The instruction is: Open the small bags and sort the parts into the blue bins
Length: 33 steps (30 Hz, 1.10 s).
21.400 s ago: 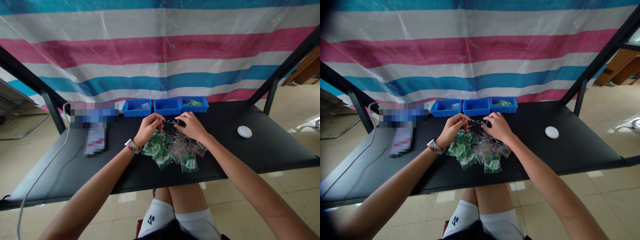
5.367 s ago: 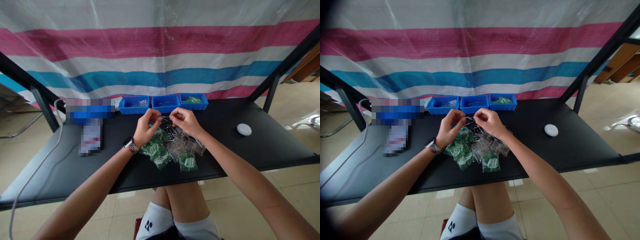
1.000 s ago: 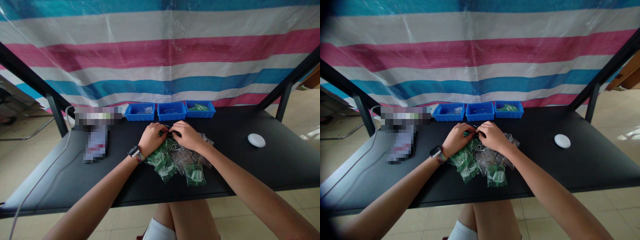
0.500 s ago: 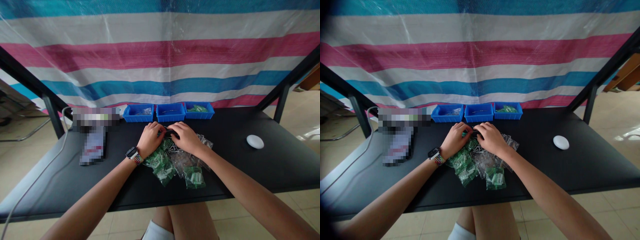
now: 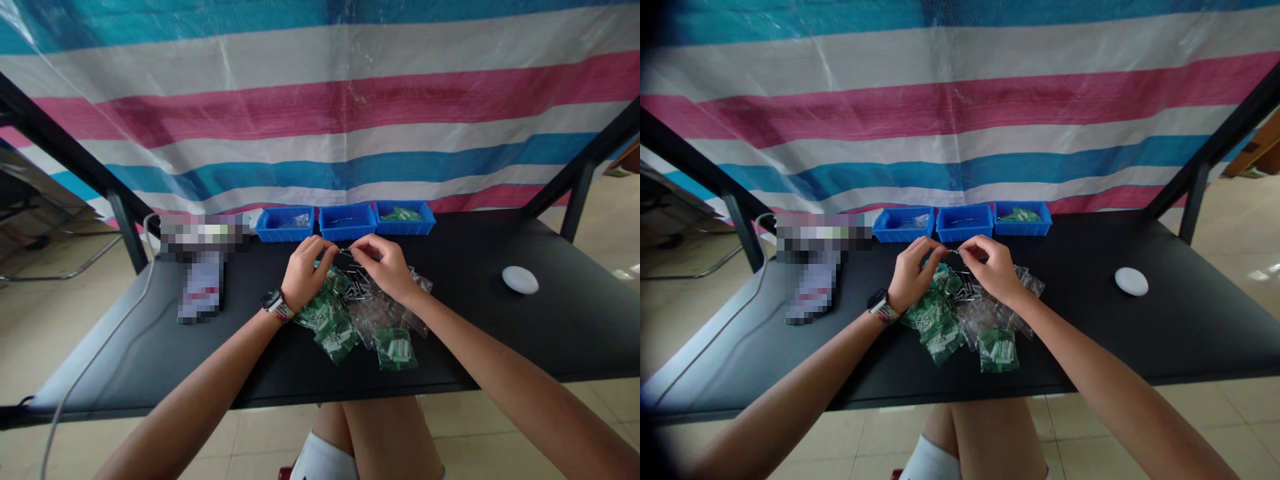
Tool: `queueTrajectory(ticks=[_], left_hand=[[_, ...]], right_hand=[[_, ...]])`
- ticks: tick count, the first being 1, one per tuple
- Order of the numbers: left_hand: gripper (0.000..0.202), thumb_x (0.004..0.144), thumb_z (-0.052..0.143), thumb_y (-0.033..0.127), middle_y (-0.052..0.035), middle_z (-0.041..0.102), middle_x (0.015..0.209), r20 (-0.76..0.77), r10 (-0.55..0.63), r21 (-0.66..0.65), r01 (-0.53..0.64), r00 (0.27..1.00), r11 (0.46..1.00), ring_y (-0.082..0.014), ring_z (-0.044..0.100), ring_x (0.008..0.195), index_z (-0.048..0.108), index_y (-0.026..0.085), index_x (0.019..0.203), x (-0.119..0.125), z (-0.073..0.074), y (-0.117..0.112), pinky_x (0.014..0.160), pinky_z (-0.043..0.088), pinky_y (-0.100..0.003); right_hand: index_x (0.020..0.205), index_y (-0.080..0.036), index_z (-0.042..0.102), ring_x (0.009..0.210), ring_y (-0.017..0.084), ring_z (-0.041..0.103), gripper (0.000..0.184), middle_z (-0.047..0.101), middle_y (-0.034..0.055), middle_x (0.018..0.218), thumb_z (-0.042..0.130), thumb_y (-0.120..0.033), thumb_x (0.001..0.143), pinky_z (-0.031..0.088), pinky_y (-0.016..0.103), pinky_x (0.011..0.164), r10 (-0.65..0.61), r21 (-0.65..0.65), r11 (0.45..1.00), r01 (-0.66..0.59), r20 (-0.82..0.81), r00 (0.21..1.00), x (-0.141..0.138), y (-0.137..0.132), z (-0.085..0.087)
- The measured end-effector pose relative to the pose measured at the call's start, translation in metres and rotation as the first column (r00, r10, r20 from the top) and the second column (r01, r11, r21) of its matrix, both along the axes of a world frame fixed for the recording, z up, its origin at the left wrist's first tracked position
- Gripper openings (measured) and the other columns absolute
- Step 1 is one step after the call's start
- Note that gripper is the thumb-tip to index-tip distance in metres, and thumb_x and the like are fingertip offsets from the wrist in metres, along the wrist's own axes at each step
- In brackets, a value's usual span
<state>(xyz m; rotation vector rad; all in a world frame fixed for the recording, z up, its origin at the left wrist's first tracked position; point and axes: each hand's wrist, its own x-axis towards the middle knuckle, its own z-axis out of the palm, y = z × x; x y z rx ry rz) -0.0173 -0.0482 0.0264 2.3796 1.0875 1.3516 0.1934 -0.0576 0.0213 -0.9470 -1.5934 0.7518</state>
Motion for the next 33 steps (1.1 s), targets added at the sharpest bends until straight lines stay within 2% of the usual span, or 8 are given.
queueTrajectory(ticks=[4, 7, 14, 17, 22, 25, 30, 33], left_hand=[[0.013, 0.109, 0.058, 0.024, -0.0078, 0.076, 0.107, 0.016, -0.020, 0.105, 0.018, 1.000, 0.994, -0.0230, 0.073, 0.102, 0.069, 0.021, 0.114, -0.0021, 0.0041, -0.0023, 0.092, 0.058, -0.038], [0.009, 0.106, 0.062, 0.020, -0.0065, 0.076, 0.106, 0.017, -0.042, 0.149, 0.039, 0.999, 0.988, -0.0215, 0.073, 0.100, 0.069, 0.021, 0.111, -0.0023, 0.0043, -0.0014, 0.091, 0.059, -0.037], [0.005, 0.105, 0.066, 0.022, -0.0054, 0.075, 0.102, 0.036, -0.020, 0.153, 0.015, 0.999, 0.988, -0.0200, 0.072, 0.096, 0.070, 0.021, 0.106, 0.0005, 0.0027, 0.0014, 0.089, 0.060, -0.036], [0.005, 0.105, 0.066, 0.023, -0.0053, 0.075, 0.101, 0.038, -0.016, 0.136, 0.010, 0.999, 0.991, -0.0197, 0.072, 0.095, 0.070, 0.021, 0.105, 0.0008, 0.0039, 0.0011, 0.089, 0.059, -0.036], [0.010, 0.107, 0.063, 0.025, -0.0055, 0.074, 0.098, 0.050, -0.002, 0.100, -0.003, 0.999, 0.995, -0.0194, 0.071, 0.091, 0.070, 0.020, 0.101, 0.0004, 0.0057, 0.0007, 0.086, 0.058, -0.035], [0.015, 0.107, 0.063, 0.026, -0.0049, 0.073, 0.092, 0.068, -0.005, 0.079, -0.001, 0.998, 0.997, -0.0190, 0.069, 0.086, 0.069, 0.020, 0.095, 0.0005, 0.0060, 0.0008, 0.082, 0.056, -0.034], [0.020, 0.106, 0.064, 0.029, -0.0045, 0.073, 0.087, 0.144, 0.023, -0.012, -0.022, 0.989, 1.000, -0.0189, 0.068, 0.082, 0.069, 0.021, 0.088, 0.0010, 0.0036, 0.0036, 0.079, 0.053, -0.034], [0.021, 0.106, 0.065, 0.031, -0.0037, 0.074, 0.085, 0.217, 0.038, -0.077, -0.021, 0.975, 0.997, -0.0182, 0.069, 0.081, 0.069, 0.021, 0.088, 0.0006, 0.0009, 0.0065, 0.078, 0.053, -0.032]], right_hand=[[0.089, -0.021, 0.075, 0.072, 0.019, 0.071, 0.030, 0.075, 0.0028, 0.082, 0.075, -0.051, 0.096, 0.054, 0.032, 0.070, 0.051, -0.111, 0.992, -0.063, -0.108, 0.993, 0.0010, 0.0022, -0.0010], [0.089, -0.021, 0.075, 0.069, 0.017, 0.071, 0.037, 0.076, 0.0030, 0.081, 0.074, -0.058, 0.095, 0.054, 0.031, 0.068, 0.056, -0.134, 0.988, -0.073, -0.123, 0.991, 0.0014, 0.0026, 0.0014], [0.085, -0.020, 0.075, 0.067, 0.015, 0.070, 0.042, 0.075, 0.0033, 0.079, 0.073, -0.061, 0.095, 0.056, 0.030, 0.066, 0.051, -0.147, 0.987, -0.071, -0.137, 0.989, 0.0010, 0.0016, 0.0049], [0.090, -0.020, 0.077, 0.067, 0.015, 0.069, 0.039, 0.074, 0.0029, 0.079, 0.072, -0.058, 0.097, 0.056, 0.030, 0.065, 0.057, -0.150, 0.986, -0.079, -0.146, 0.988, 0.0016, 0.0014, 0.0044], [0.106, -0.022, 0.075, 0.069, 0.015, 0.069, 0.027, 0.075, 0.0033, 0.093, 0.078, -0.045, 0.092, 0.057, 0.031, 0.065, 0.030, -0.135, 0.989, -0.057, -0.195, 0.980, 0.0012, -0.0001, 0.0059], [0.102, -0.022, 0.073, 0.071, 0.015, 0.068, 0.023, 0.074, 0.0032, 0.094, 0.078, -0.042, 0.090, 0.059, 0.032, 0.067, 0.026, -0.112, 0.993, -0.049, -0.202, 0.979, 0.0009, -0.0013, 0.0071], [0.095, -0.022, 0.073, 0.068, 0.016, 0.067, 0.020, 0.070, 0.0003, 0.075, 0.078, -0.041, 0.090, 0.055, 0.032, 0.065, 0.076, -0.138, 0.985, -0.103, -0.188, 0.979, 0.0004, -0.0027, 0.0076], [0.093, -0.021, 0.073, 0.067, 0.015, 0.067, 0.020, 0.071, 0.0006, 0.078, 0.080, -0.039, 0.087, 0.056, 0.031, 0.064, 0.117, -0.168, 0.974, -0.154, -0.209, 0.971, -0.0006, -0.0033, 0.0083]])
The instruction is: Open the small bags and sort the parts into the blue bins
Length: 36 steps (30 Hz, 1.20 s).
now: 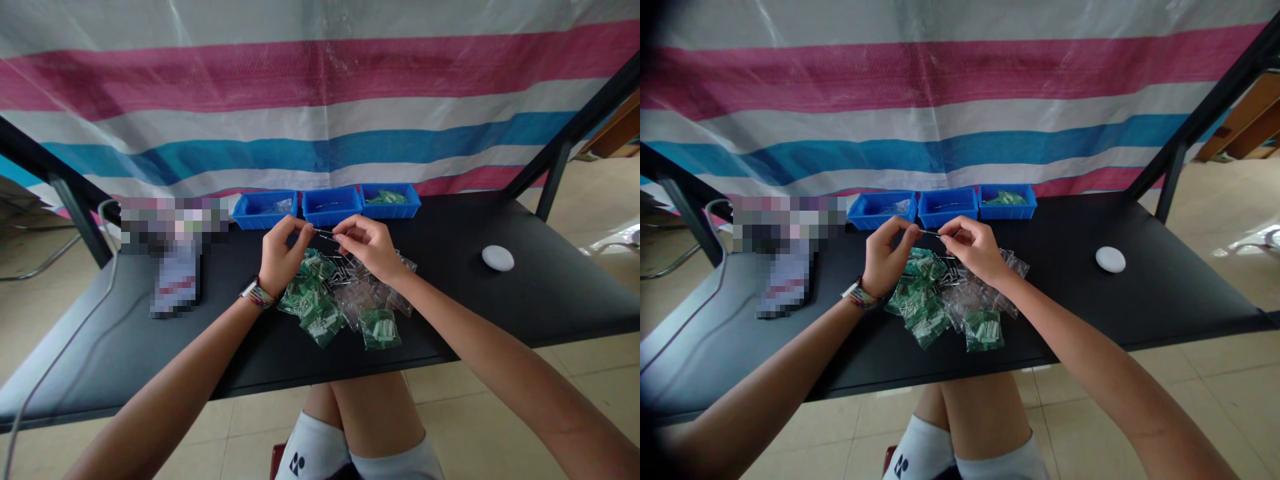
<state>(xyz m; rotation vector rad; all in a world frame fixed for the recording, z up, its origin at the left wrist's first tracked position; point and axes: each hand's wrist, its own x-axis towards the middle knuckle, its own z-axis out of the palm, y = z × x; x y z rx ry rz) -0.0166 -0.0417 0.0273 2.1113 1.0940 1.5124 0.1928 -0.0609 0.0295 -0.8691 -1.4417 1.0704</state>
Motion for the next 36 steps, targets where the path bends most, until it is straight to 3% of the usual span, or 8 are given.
queueTrajectory(ticks=[7, 17, 23, 27, 30, 32, 36], left_hand=[[0.025, 0.106, 0.064, 0.036, -0.0039, 0.075, 0.086, 0.009, -0.032, -0.082, 0.033, 0.999, 0.996, -0.0179, 0.069, 0.081, 0.068, 0.020, 0.086, 0.000, 0.001, -0.001, 0.080, 0.055, -0.032], [0.028, 0.107, 0.062, 0.045, -0.0056, 0.075, 0.089, 0.030, -0.113, -0.139, 0.116, 0.993, 0.984, -0.0202, 0.070, 0.084, 0.069, 0.021, 0.093, 0.000, 0.001, -0.002, 0.080, 0.058, -0.034], [0.019, 0.103, 0.064, 0.038, -0.0064, 0.075, 0.096, 0.029, -0.097, -0.152, 0.100, 0.995, 0.983, -0.0208, 0.071, 0.089, 0.068, 0.021, 0.097, -0.001, -0.001, 0.001, 0.084, 0.060, -0.035], [0.012, 0.097, 0.064, 0.031, -0.0063, 0.075, 0.099, -0.091, -0.102, -0.140, 0.089, 0.991, 0.986, -0.0220, 0.072, 0.092, 0.069, 0.020, 0.098, -0.003, 0.000, 0.005, 0.087, 0.060, -0.037], [0.015, 0.096, 0.063, 0.030, -0.0081, 0.075, 0.103, -0.223, -0.113, -0.128, 0.085, 0.968, 0.988, -0.0252, 0.072, 0.100, 0.071, 0.019, 0.102, -0.004, -0.001, 0.007, 0.093, 0.059, -0.041], [0.020, 0.096, 0.061, 0.030, -0.0101, 0.076, 0.110, -0.336, -0.098, -0.113, 0.063, 0.937, 0.992, -0.0280, 0.071, 0.106, 0.073, 0.019, 0.107, -0.005, -0.003, 0.007, 0.098, 0.057, -0.046], [0.032, 0.102, 0.060, 0.037, -0.0125, 0.075, 0.137, -0.523, -0.093, -0.088, 0.055, 0.847, 0.995, -0.0345, 0.067, 0.124, 0.077, 0.021, 0.124, -0.006, -0.014, 0.010, 0.110, 0.050, -0.057]], right_hand=[[0.099, -0.022, 0.074, 0.067, 0.014, 0.069, 0.027, 0.078, 0.0029, 0.092, 0.081, -0.044, 0.086, 0.060, 0.030, 0.064, 0.088, -0.088, 0.991, -0.099, -0.122, 0.989, 0.002, 0.001, 0.001], [0.088, -0.021, 0.073, 0.065, 0.015, 0.066, 0.026, 0.075, 0.0037, 0.083, 0.070, -0.047, 0.086, 0.059, 0.031, 0.065, 0.158, -0.186, 0.960, -0.208, -0.254, 0.954, 0.007, 0.004, 0.002], [0.089, -0.020, 0.073, 0.065, 0.015, 0.066, 0.030, 0.075, 0.0047, 0.085, 0.069, -0.050, 0.088, 0.058, 0.030, 0.064, 0.092, -0.142, 0.980, -0.137, -0.286, 0.954, 0.012, 0.008, 0.001], [0.088, -0.020, 0.075, 0.065, 0.015, 0.067, 0.027, 0.075, 0.0045, 0.087, 0.070, -0.046, 0.088, 0.058, 0.029, 0.063, 0.036, -0.104, 0.992, -0.068, -0.285, 0.958, 0.016, 0.025, 0.002], [0.098, -0.021, 0.077, 0.064, 0.013, 0.068, 0.028, 0.077, 0.0040, 0.096, 0.071, -0.045, 0.084, 0.057, 0.027, 0.059, 0.007, -0.156, 0.987, -0.040, -0.205, 0.979, 0.019, 0.044, 0.003], [0.101, -0.022, 0.078, 0.056, 0.010, 0.062, 0.030, 0.075, 0.0024, 0.093, 0.071, -0.044, 0.082, 0.048, 0.024, 0.050, -0.048, -0.172, 0.985, 0.028, -0.112, 0.993, 0.022, 0.053, 0.002], [0.090, -0.019, 0.079, 0.044, 0.007, 0.041, 0.025, 0.060, -0.0034, 0.069, 0.067, -0.040, 0.083, 0.027, 0.024, 0.042, -0.196, -0.070, 0.979, 0.193, -0.045, 0.979, 0.027, 0.054, -0.006]])
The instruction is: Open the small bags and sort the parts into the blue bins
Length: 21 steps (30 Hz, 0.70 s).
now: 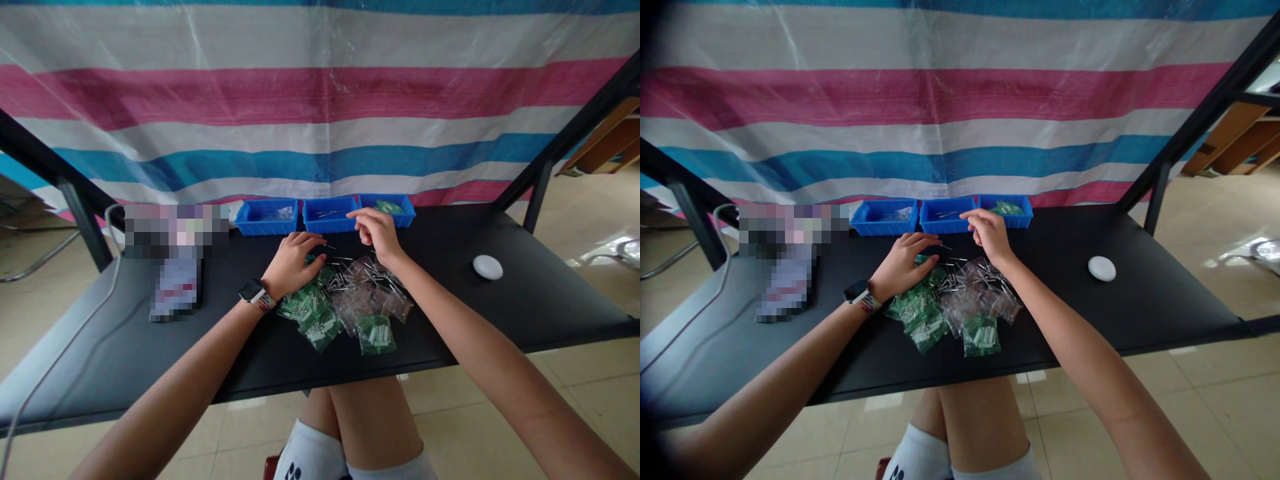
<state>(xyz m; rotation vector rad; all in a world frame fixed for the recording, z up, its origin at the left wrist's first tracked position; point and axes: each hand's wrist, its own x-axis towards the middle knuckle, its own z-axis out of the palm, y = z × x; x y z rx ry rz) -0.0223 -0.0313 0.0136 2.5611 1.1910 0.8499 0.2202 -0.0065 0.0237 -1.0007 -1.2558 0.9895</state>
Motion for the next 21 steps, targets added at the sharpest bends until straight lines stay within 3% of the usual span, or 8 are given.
queueTrajectory(ticks=[2, 5, 8, 11, 15, 21], left_hand=[[0.036, 0.104, 0.059, 0.041, -0.0121, 0.073, 0.145, -0.048, -0.001, -0.005, 0.001, 0.999, 1.000, -0.0372, 0.062, 0.134, 0.077, 0.022, 0.128, 0.000, -0.007, 0.002, 0.113, 0.047, -0.060], [0.037, 0.106, 0.057, 0.042, -0.0115, 0.074, 0.145, -0.063, 0.002, -0.017, -0.003, 0.998, 1.000, -0.0378, 0.060, 0.138, 0.079, 0.023, 0.129, -0.001, -0.014, 0.004, 0.115, 0.046, -0.062], [0.034, 0.104, 0.059, 0.038, -0.0103, 0.077, 0.137, -0.041, -0.011, -0.004, 0.011, 0.999, 1.000, -0.0365, 0.062, 0.133, 0.081, 0.024, 0.126, -0.001, -0.016, 0.006, 0.114, 0.047, -0.061], [0.030, 0.101, 0.061, 0.033, -0.0099, 0.079, 0.128, -0.026, -0.034, 0.012, 0.034, 0.999, 0.999, -0.0339, 0.065, 0.125, 0.083, 0.023, 0.120, -0.001, -0.015, 0.007, 0.112, 0.049, -0.057], [0.028, 0.099, 0.061, 0.027, -0.0095, 0.080, 0.122, -0.003, -0.053, 0.003, 0.053, 0.999, 0.999, -0.0307, 0.069, 0.116, 0.083, 0.021, 0.115, -0.001, -0.011, 0.008, 0.109, 0.052, -0.053], [0.023, 0.096, 0.062, 0.022, -0.0079, 0.081, 0.114, -0.005, -0.037, -0.023, 0.037, 0.999, 0.999, -0.0279, 0.073, 0.107, 0.082, 0.023, 0.108, -0.001, -0.009, 0.007, 0.104, 0.054, -0.050]], right_hand=[[0.087, -0.019, 0.079, 0.045, 0.008, 0.041, 0.024, 0.057, -0.0040, 0.066, 0.066, -0.038, 0.085, 0.026, 0.025, 0.044, 0.011, 0.007, 1.000, -0.012, 0.049, 0.999, 0.001, -0.006, -0.004], [0.086, -0.020, 0.079, 0.055, 0.013, 0.053, 0.021, 0.063, -0.0015, 0.068, 0.064, -0.034, 0.089, 0.036, 0.027, 0.052, 0.050, 0.042, 0.997, -0.062, 0.234, 0.971, -0.003, -0.016, -0.007], [0.084, -0.021, 0.078, 0.077, 0.020, 0.066, 0.017, 0.073, 0.0033, 0.082, 0.064, -0.024, 0.092, 0.051, 0.033, 0.073, 0.006, 0.194, 0.974, -0.112, 0.477, 0.879, -0.009, -0.023, -0.009], [0.085, -0.022, 0.077, 0.099, 0.025, 0.070, 0.017, 0.077, 0.0073, 0.097, 0.065, -0.012, 0.092, 0.052, 0.042, 0.097, -0.074, 0.336, 0.922, -0.193, 0.641, 0.764, -0.013, -0.027, -0.011], [0.090, -0.021, 0.078, 0.110, 0.028, 0.069, 0.017, 0.078, 0.0108, 0.108, 0.067, -0.008, 0.093, 0.052, 0.046, 0.105, -0.116, 0.364, 0.904, -0.224, 0.713, 0.691, -0.013, -0.026, -0.017], [0.094, -0.020, 0.080, 0.118, 0.029, 0.068, 0.019, 0.079, 0.0125, 0.120, 0.068, -0.006, 0.094, 0.053, 0.048, 0.109, -0.072, 0.324, 0.902, -0.287, 0.767, 0.638, -0.011, -0.023, -0.025]])
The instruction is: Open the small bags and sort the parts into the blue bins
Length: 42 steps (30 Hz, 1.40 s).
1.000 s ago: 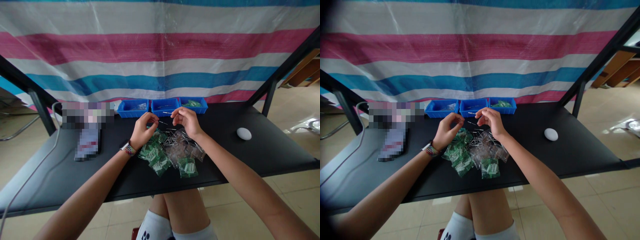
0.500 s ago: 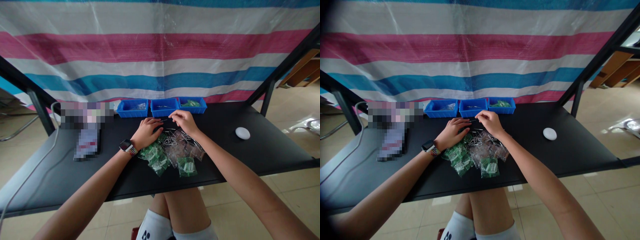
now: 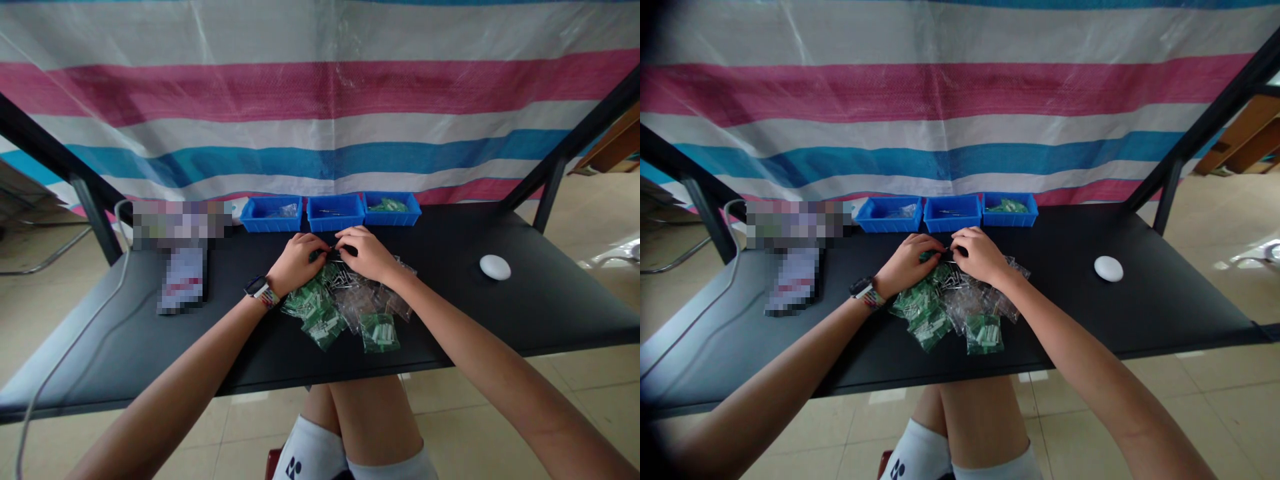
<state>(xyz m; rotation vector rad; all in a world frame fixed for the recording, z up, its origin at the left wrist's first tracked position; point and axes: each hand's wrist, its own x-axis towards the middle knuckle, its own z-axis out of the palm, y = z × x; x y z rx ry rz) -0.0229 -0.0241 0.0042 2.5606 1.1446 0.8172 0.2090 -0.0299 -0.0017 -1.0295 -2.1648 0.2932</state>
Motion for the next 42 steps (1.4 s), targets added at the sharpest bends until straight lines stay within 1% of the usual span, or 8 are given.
queueTrajectory(ticks=[3, 10, 21, 25, 29, 35, 38, 42], left_hand=[[0.022, 0.095, 0.061, 0.018, -0.0065, 0.082, 0.114, 0.002, -0.010, 0.012, 0.010, 1.000, 1.000, -0.0271, 0.073, 0.110, 0.082, 0.024, 0.103, 0.000, -0.001, -0.001, 0.106, 0.053, -0.049], [0.026, 0.096, 0.059, 0.017, -0.0068, 0.083, 0.116, -0.010, -0.019, 0.019, 0.019, 1.000, 1.000, -0.0288, 0.072, 0.111, 0.083, 0.024, 0.104, 0.001, 0.000, -0.001, 0.105, 0.054, -0.051], [0.028, 0.096, 0.064, 0.018, -0.0083, 0.080, 0.118, 0.028, -0.006, -0.006, 0.006, 1.000, 1.000, -0.0297, 0.073, 0.113, 0.072, 0.022, 0.122, 0.001, 0.005, -0.005, 0.102, 0.055, -0.048], [0.016, 0.100, 0.066, 0.024, -0.0068, 0.081, 0.112, 0.014, -0.021, 0.023, 0.021, 1.000, 1.000, -0.0290, 0.073, 0.108, 0.073, 0.023, 0.114, 0.002, 0.008, -0.007, 0.099, 0.054, -0.047], [0.012, 0.103, 0.064, 0.026, -0.0056, 0.080, 0.104, 0.064, -0.017, 0.046, 0.014, 0.998, 0.999, -0.0267, 0.072, 0.101, 0.073, 0.023, 0.111, 0.002, 0.013, -0.010, 0.095, 0.053, -0.043], [0.017, 0.107, 0.061, 0.033, -0.0053, 0.079, 0.099, 0.151, -0.005, 0.103, -0.011, 0.988, 0.995, -0.0242, 0.069, 0.094, 0.073, 0.022, 0.102, 0.003, 0.018, -0.012, 0.091, 0.053, -0.040], [0.021, 0.108, 0.061, 0.035, -0.0049, 0.079, 0.095, 0.203, 0.025, 0.087, -0.043, 0.979, 0.995, -0.0234, 0.069, 0.091, 0.073, 0.022, 0.097, 0.004, 0.019, -0.013, 0.089, 0.053, -0.038], [0.026, 0.108, 0.059, 0.036, -0.0046, 0.080, 0.090, 0.262, 0.081, 0.027, -0.091, 0.962, 0.996, -0.0230, 0.071, 0.091, 0.074, 0.023, 0.091, 0.005, 0.020, -0.015, 0.090, 0.054, -0.038]], right_hand=[[0.095, -0.020, 0.080, 0.120, 0.030, 0.068, 0.021, 0.080, 0.0120, 0.120, 0.068, -0.004, 0.092, 0.053, 0.049, 0.109, 0.046, -0.005, 0.999, -0.046, 0.036, 0.998, -0.001, 0.000, -0.002], [0.097, -0.019, 0.081, 0.104, 0.028, 0.068, 0.025, 0.081, 0.0107, 0.107, 0.064, 0.000, 0.092, 0.055, 0.045, 0.100, 0.046, 0.007, 0.999, -0.047, 0.098, 0.994, 0.000, 0.001, -0.002], [0.085, -0.019, 0.079, 0.092, 0.026, 0.071, 0.029, 0.078, 0.0088, 0.093, 0.063, 0.005, 0.085, 0.055, 0.037, 0.086, -0.001, 0.013, 1.000, 0.001, 0.028, 1.000, -0.001, 0.001, -0.003], [0.085, -0.019, 0.077, 0.087, 0.023, 0.072, 0.027, 0.076, 0.0069, 0.089, 0.062, 0.003, 0.086, 0.054, 0.033, 0.080, 0.002, 0.054, 0.999, 0.004, -0.104, 0.995, -0.003, -0.002, 0.001], [0.086, -0.020, 0.076, 0.076, 0.019, 0.070, 0.020, 0.076, 0.0032, 0.086, 0.065, -0.003, 0.088, 0.054, 0.031, 0.074, -0.003, 0.026, 1.000, 0.010, -0.279, 0.960, -0.006, -0.005, 0.005], [0.097, -0.021, 0.076, 0.085, 0.022, 0.076, 0.007, 0.080, 0.0052, 0.093, 0.069, -0.020, 0.093, 0.060, 0.035, 0.081, -0.043, -0.155, 0.987, -0.038, -0.486, 0.873, -0.008, -0.005, 0.008], [0.103, -0.021, 0.075, 0.087, 0.023, 0.077, 0.014, 0.079, 0.0062, 0.093, 0.075, -0.029, 0.091, 0.061, 0.037, 0.081, -0.058, -0.243, 0.965, -0.100, -0.568, 0.821, -0.009, -0.004, 0.006], [0.098, -0.021, 0.076, 0.085, 0.023, 0.075, 0.019, 0.079, 0.0064, 0.092, 0.081, -0.036, 0.088, 0.061, 0.037, 0.079, -0.076, -0.296, 0.944, -0.144, -0.621, 0.780, -0.010, -0.005, 0.007]])
